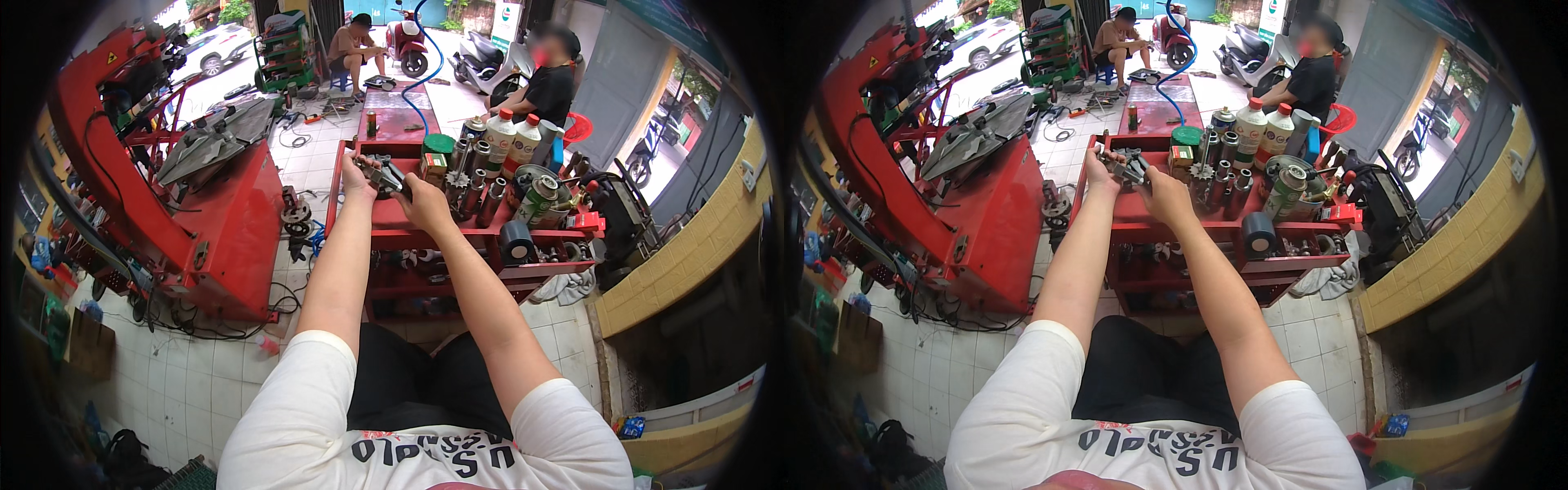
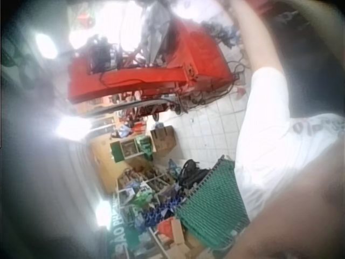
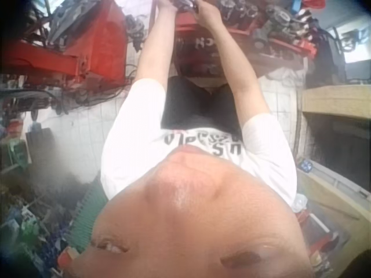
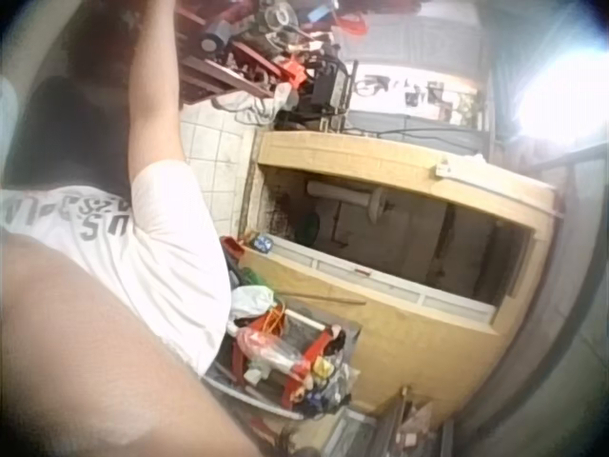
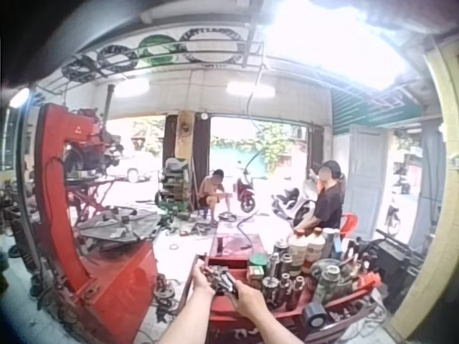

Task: The person sits at a red tool cart in a workshop and assembles small mechanical components. They use a wrench to tighten a bolt on a metal assembly, then pick up and inspect other parts before continuing to manipulate the assembly with their hands.

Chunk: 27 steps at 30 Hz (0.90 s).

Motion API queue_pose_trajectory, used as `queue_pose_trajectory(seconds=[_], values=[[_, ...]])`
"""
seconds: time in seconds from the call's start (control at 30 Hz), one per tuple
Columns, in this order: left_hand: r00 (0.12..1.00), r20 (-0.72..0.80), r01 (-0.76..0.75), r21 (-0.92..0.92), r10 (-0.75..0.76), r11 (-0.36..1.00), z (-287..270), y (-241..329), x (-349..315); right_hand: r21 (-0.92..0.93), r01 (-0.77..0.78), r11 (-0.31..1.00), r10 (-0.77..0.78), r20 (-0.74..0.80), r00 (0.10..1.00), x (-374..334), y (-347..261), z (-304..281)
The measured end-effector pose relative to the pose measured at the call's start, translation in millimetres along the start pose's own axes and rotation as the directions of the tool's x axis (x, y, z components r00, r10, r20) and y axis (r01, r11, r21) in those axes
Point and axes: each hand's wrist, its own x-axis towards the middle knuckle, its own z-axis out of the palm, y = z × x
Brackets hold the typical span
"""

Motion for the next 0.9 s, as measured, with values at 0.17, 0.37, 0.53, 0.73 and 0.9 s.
queue_pose_trajectory(seconds=[0.17,0.37,0.53,0.73,0.9], values=[[0.998,0.026,0.047,0.054,-0.049,0.997,11,-6,-12,-0.113,-0.086,0.99,0.1,0.123,0.987,-2,17,7],[0.996,0.086,0.028,0.04,-0.031,0.999,6,2,-10,-0.07,-0.096,0.993,0.104,0.105,0.989,0,1,3],[0.99,0.122,0.073,-0.02,-0.07,0.997,15,-6,-19,-0.054,-0.072,0.996,0.078,0.125,0.989,-4,9,-1],[0.964,0.189,0.199,-0.06,-0.185,0.978,9,-3,-15,-0.052,-0.098,0.994,0.104,0.128,0.986,-2,4,-1],[0.976,0.128,0.155,0.141,-0.174,0.978,9,-6,-9,-0.053,-0.121,0.991,0.125,0.075,0.989,-1,7,3]])
